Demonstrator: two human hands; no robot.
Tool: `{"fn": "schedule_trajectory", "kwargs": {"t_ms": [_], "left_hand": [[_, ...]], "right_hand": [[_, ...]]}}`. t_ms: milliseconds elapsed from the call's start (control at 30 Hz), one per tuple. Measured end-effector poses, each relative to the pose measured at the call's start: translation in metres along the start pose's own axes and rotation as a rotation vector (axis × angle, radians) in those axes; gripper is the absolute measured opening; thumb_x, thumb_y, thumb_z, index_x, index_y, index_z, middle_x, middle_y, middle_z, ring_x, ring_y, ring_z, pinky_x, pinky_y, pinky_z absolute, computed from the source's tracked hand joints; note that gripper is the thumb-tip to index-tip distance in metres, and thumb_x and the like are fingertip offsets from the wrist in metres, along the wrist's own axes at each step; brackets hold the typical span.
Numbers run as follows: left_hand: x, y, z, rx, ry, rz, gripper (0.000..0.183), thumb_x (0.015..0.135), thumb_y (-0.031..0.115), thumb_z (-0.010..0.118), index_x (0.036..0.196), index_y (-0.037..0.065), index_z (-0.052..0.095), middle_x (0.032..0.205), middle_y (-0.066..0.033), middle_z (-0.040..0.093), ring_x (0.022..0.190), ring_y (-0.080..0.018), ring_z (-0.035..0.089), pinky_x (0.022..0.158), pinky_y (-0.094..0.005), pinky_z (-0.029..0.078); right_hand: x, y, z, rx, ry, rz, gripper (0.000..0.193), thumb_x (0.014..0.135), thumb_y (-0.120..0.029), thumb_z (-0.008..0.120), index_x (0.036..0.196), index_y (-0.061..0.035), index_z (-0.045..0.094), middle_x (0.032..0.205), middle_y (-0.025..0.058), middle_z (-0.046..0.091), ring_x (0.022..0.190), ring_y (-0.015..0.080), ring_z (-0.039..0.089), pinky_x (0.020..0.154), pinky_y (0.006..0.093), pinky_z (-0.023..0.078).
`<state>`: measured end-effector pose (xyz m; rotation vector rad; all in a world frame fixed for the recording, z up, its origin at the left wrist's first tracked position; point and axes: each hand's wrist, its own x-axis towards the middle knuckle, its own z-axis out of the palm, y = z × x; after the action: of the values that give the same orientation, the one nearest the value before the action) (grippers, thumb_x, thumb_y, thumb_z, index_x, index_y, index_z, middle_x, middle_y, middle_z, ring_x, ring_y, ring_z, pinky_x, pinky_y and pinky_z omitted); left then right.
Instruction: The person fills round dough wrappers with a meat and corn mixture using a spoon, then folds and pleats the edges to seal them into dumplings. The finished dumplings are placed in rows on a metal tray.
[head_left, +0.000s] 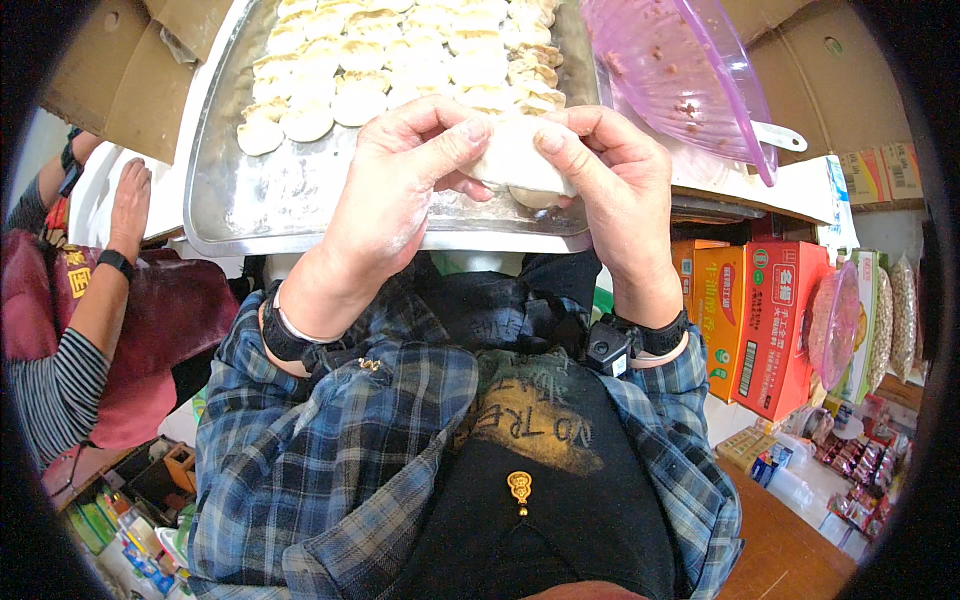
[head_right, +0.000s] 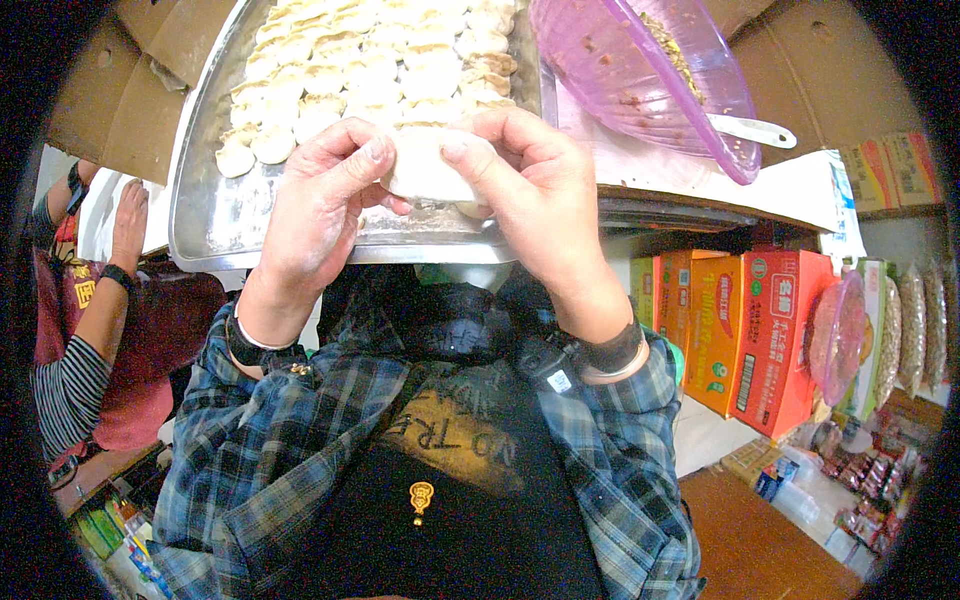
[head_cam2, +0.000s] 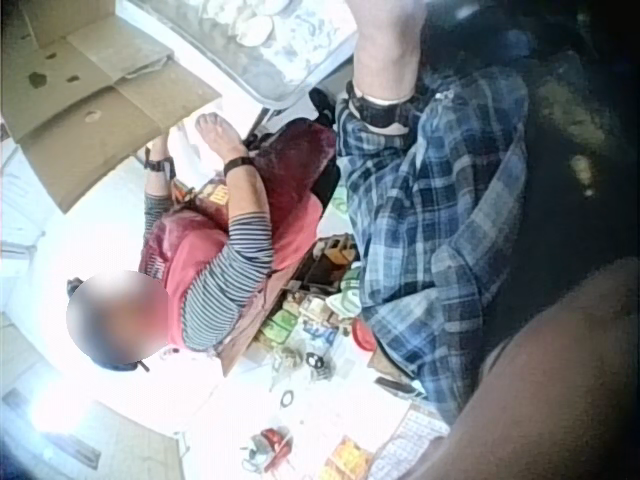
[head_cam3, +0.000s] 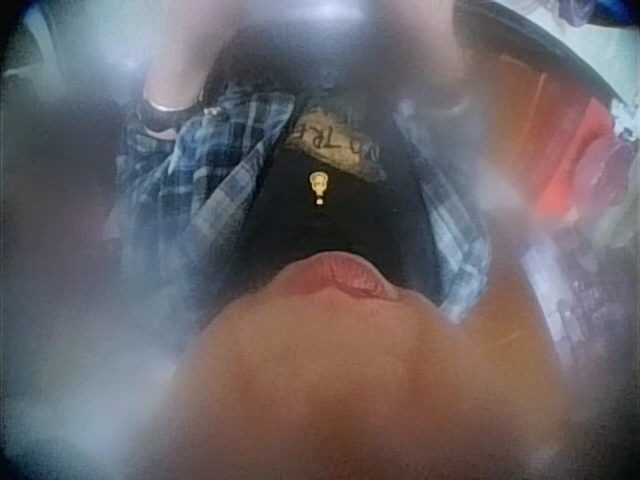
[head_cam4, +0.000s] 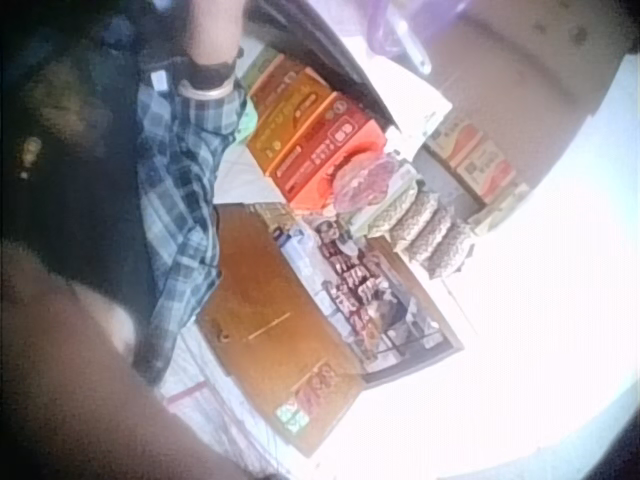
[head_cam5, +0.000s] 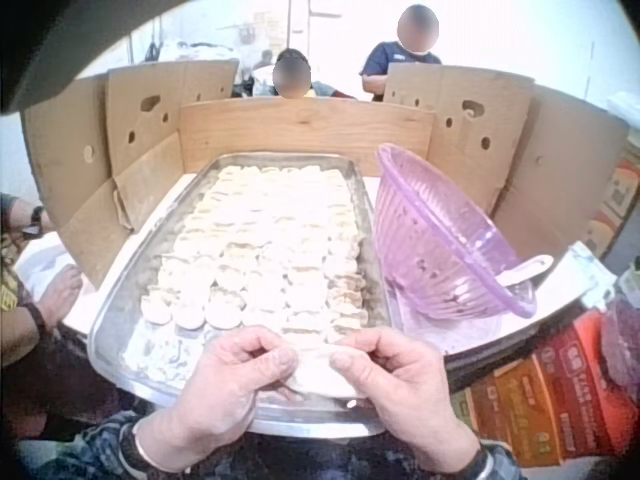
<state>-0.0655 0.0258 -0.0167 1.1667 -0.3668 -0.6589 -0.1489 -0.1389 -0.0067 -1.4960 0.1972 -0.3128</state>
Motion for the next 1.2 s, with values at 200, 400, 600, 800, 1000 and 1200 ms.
{"fn": "schedule_trajectory", "kwargs": {"t_ms": [200,400,600,800,1000,1200], "left_hand": [[-0.002,0.004,0.008,0.011,-0.085,-0.029,0.015,0.094,0.018,0.058,0.095,0.004,0.062,0.079,0.0019,0.055,0.071,-0.0075,0.056,0.069,-0.0306,0.058],[-0.002,0.003,0.003,-0.059,-0.076,-0.071,0.019,0.093,0.020,0.060,0.103,0.003,0.063,0.076,0.0031,0.052,0.069,-0.0062,0.053,0.066,-0.0295,0.058],[0.001,0.000,0.002,0.038,-0.101,-0.016,0.021,0.089,0.016,0.066,0.103,0.001,0.065,0.092,-0.0034,0.066,0.076,-0.0078,0.061,0.058,-0.0218,0.051],[0.001,-0.001,0.004,-0.130,0.035,0.055,0.028,0.088,0.013,0.066,0.111,0.000,0.061,0.099,-0.0063,0.067,0.083,-0.0099,0.063,0.063,-0.0229,0.053],[-0.001,0.002,0.003,-0.060,-0.041,-0.022,0.026,0.092,0.013,0.060,0.115,0.002,0.059,0.101,-0.0051,0.065,0.085,-0.0121,0.063,0.066,-0.0268,0.054],[0.000,0.002,0.000,0.031,-0.081,-0.048,0.020,0.091,0.015,0.061,0.106,0.001,0.064,0.094,-0.0041,0.065,0.082,-0.0109,0.062,0.064,-0.0263,0.054]], "right_hand": [[0.001,0.004,0.001,-0.151,-0.017,-0.173,0.013,0.087,-0.011,0.067,0.094,0.0008,0.068,0.080,0.0000,0.067,0.074,0.0045,0.058,0.064,0.0195,0.047],[0.003,0.006,0.002,-0.118,0.018,-0.194,0.013,0.087,-0.011,0.067,0.094,0.0006,0.068,0.080,0.0002,0.066,0.073,0.0053,0.057,0.065,0.0199,0.047],[0.004,0.000,-0.001,-0.097,0.027,-0.199,0.019,0.088,-0.013,0.067,0.100,0.0019,0.065,0.085,0.0018,0.066,0.074,0.0054,0.057,0.064,0.0200,0.047],[-0.004,-0.007,-0.004,-0.098,-0.027,0.002,0.029,0.087,-0.013,0.067,0.110,0.0027,0.062,0.083,0.0028,0.065,0.070,0.0052,0.058,0.057,0.0176,0.044],[-0.002,0.001,-0.005,-0.146,0.004,-0.024,0.024,0.086,-0.008,0.067,0.108,0.0010,0.064,0.084,0.0029,0.066,0.068,0.0043,0.057,0.056,0.0170,0.044],[-0.004,0.002,-0.004,-0.191,0.040,-0.124,0.018,0.085,-0.008,0.069,0.101,0.0007,0.067,0.080,0.0018,0.067,0.065,0.0037,0.056,0.056,0.0169,0.044]]}}
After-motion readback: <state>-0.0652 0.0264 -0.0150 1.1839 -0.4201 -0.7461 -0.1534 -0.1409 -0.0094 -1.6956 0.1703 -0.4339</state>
